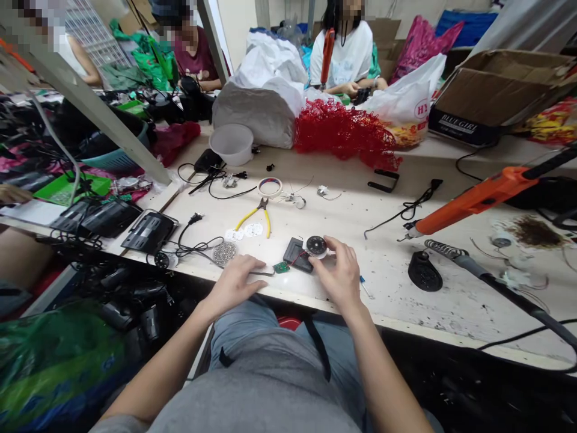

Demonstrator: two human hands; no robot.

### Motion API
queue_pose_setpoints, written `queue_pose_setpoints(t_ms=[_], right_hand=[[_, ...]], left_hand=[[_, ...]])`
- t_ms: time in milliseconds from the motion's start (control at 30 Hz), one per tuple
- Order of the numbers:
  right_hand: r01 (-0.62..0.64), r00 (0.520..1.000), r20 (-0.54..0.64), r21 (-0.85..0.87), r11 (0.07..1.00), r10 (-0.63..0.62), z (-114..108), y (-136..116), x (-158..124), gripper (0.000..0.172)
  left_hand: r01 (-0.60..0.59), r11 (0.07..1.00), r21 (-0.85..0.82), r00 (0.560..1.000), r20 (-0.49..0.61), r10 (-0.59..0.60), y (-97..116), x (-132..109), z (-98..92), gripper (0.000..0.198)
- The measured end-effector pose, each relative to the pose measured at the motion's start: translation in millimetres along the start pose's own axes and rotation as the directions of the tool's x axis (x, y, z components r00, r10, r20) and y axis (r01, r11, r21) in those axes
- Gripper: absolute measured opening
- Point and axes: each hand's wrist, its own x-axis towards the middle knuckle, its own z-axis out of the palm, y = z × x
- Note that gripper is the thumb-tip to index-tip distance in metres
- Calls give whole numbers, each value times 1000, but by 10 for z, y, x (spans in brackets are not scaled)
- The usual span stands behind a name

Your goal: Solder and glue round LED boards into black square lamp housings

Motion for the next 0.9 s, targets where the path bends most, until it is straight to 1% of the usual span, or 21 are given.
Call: queue_pose_setpoints(t_ms=[167,267,333,433,500,633,767,900], right_hand=[[-43,999,2,26,999,43,-20,-1,3,46],[-87,996,-1,68,994,87,-9,-52,-11,48],[-107,994,-5,102,989,108,-1,-102,-19,50],[-97,995,-15,141,985,100,-6,-160,-23,49],[-78,996,-21,153,985,82,-17,-172,-22,48],[-93,995,-21,155,984,98,-34,-142,-27,49],[-154,988,0,160,975,157,-30,-120,-41,51],[-173,985,3,177,969,175,-26,-128,-42,50]], left_hand=[[-97,991,89,995,16,96,-271,-92,-360,22],[-124,978,167,992,39,119,-346,-114,-485,18],[-136,964,229,991,50,128,-337,-117,-500,15],[-140,939,314,990,57,128,-296,-121,-483,24],[-148,928,343,989,69,133,-277,-131,-478,23],[-159,919,361,987,74,142,-264,-154,-478,13],[-142,922,359,990,64,127,-252,-152,-467,16],[-133,928,348,991,68,117,-252,-145,-488,15]])
